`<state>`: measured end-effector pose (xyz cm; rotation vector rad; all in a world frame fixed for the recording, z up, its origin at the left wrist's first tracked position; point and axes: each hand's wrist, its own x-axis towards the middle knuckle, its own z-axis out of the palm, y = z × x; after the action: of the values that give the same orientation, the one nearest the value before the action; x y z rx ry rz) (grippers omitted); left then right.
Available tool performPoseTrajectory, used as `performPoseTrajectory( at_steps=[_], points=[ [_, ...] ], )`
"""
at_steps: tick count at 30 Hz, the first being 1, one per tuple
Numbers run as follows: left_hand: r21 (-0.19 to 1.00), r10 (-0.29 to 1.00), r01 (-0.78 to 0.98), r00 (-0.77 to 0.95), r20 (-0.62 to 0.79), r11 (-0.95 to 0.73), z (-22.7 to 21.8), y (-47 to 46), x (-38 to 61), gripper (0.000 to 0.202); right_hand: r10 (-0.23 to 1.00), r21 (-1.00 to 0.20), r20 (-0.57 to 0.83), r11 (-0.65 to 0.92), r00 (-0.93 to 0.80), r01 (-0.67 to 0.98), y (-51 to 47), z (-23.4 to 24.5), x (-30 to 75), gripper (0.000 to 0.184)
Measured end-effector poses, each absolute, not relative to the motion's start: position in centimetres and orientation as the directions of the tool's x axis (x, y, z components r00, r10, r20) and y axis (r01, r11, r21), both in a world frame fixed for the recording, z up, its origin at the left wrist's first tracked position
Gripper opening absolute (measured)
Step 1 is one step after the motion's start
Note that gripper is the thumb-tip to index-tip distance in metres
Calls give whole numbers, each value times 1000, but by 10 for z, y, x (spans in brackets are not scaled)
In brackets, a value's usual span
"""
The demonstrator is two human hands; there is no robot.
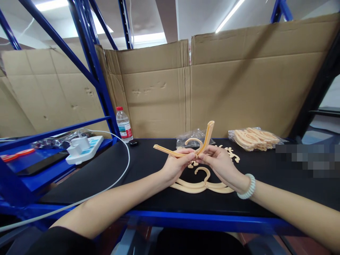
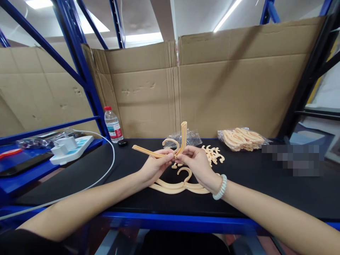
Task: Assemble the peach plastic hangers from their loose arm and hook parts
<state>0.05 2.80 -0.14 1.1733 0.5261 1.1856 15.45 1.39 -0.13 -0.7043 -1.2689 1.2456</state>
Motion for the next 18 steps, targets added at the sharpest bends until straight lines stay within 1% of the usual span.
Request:
performPoseTrajectory(
  at_steps=[5,12,14,18],
  points=[
    [903,919,-423,321,231,-79,-8,33,2,21,944,-926,313,278,-107,-255,16,-6,153,29],
    [917,929,-378,279,245,-129,-9,37,2,26,940,-915,329,293,-93,-278,16,-5,151,30],
    [929,924,-313,256,285,-199,-7,36,0,25,942,-918,323,288,-92,-274,15,-3,152,30],
    [914,882,-106,239,407,-393,1,33,-5,23,937,-933,315,277,-150,-228,13,1,157,29]
  ],
)
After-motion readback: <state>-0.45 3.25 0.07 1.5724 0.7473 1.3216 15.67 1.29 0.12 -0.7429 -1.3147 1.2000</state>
